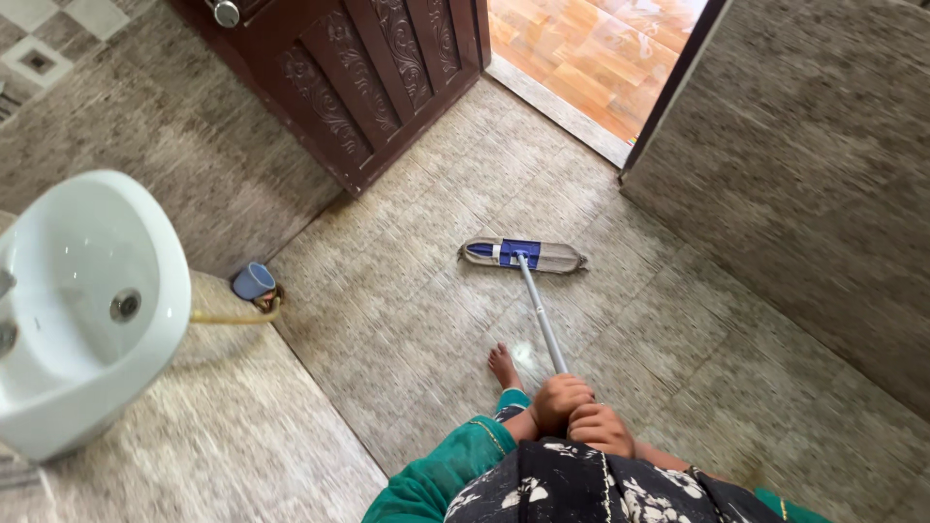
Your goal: The person cleans the tiled floor of a bathroom by hand using a mop.
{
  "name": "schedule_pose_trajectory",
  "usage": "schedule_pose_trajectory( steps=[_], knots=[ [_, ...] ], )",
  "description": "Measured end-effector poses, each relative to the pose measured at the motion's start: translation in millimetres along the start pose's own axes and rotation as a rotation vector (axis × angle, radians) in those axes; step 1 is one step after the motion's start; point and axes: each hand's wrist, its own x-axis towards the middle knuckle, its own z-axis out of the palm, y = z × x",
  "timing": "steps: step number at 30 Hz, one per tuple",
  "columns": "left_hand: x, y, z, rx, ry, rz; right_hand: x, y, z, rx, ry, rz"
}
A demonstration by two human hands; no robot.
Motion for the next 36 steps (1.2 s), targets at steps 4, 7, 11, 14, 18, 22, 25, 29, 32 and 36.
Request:
schedule_pose_trajectory(
  steps=[4,7,11,14,18,22,25,29,32,36],
  knots=[
    [36.9,-73.3,-36.4,0.013,-0.017,0.024,35.9,71.6,-27.2,0.041,-0.019,0.043],
    [61.8,-135.4,-65.9,0.037,-0.060,0.019,58.1,124.4,-38.2,-0.083,-0.033,0.182],
    [80.3,-223.2,-97.1,0.278,-0.260,-0.128,66.0,199.9,-65.3,-0.104,-0.352,0.333],
    [70.2,-257.0,-103.4,0.385,-0.417,-0.268,38.3,235.3,-63.2,-0.082,-0.627,0.438],
    [56.2,-238.5,-80.6,0.381,-0.530,-0.516,-36.6,227.5,-34.6,-0.287,-0.678,0.468],
    [66.8,-221.7,-38.6,0.389,-0.582,-0.552,-97.7,199.2,-44.3,-0.299,-0.645,0.460],
    [85.5,-199.3,3.5,0.399,-0.447,-0.548,-105.2,183.8,-92.7,-0.228,-0.782,0.596],
    [135.3,-156.8,43.5,0.404,-0.211,-0.456,-72.2,126.0,-175.4,-0.241,-0.456,0.457],
    [174.3,-103.9,49.9,0.352,-0.198,-0.423,-31.2,75.8,-215.2,-0.171,-0.316,0.410],
    [206.1,-39.7,60.3,0.204,-0.186,-0.323,4.8,16.8,-241.5,-0.013,-0.137,0.281]
  ],
)
